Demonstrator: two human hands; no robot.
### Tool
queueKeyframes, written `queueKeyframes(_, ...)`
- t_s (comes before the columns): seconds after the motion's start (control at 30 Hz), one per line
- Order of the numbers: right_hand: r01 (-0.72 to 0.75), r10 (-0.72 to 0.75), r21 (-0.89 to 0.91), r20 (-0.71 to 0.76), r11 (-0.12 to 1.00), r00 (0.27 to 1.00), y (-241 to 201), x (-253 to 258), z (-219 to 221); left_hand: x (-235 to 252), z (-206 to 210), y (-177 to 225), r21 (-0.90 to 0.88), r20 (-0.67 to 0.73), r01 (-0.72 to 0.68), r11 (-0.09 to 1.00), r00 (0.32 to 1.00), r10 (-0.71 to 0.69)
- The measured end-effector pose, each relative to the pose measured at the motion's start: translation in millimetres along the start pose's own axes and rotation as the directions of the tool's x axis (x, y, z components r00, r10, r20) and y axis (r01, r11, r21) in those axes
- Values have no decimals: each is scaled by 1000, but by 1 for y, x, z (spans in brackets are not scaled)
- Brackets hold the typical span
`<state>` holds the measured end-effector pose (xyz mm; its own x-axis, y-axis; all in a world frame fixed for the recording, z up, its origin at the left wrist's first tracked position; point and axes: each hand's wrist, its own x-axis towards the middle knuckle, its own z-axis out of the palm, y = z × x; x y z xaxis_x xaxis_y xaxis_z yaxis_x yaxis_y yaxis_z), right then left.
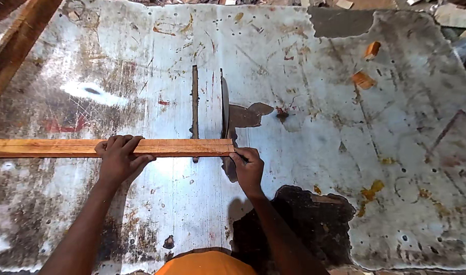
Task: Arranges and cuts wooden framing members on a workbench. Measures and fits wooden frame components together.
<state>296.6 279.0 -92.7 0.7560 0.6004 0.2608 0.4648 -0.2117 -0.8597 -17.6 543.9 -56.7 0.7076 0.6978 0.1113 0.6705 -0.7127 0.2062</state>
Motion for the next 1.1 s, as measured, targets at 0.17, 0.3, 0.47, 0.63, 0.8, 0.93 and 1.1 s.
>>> queueKeyframes(0.17,2,-2,2,4,1000,1000,-2,3,-1,4,-2,3,-7,0,-12,1000,1000,12)
queueKeyframes(0.3,-7,7,15,1,1000,1000,-1,5,0,6,-4,5,-8,12,-3,1000,1000,4)
queueKeyframes(0.47,-4,4,12,-14,1000,1000,0,5,2,6,-2,4,-11,15,6,1000,1000,-5)
queueKeyframes(0.63,-3,3,9,-9,1000,1000,-1,9,3,6,-14,13,-51,57,2,999,998,1)
queueKeyframes(0.8,9,-8,5,-16,1000,1000,0,9,3,6,-14,14,-53,59,6,999,998,-3)
queueKeyframes(0.93,11,-11,-8,-15,1000,1000,0,10,3,7,-13,14,-56,53,12,998,999,-9)
queueKeyframes(1.1,1,-1,-12,-25,1000,1000,2,12,5,8,-15,15,-67,57,17,998,998,-13)
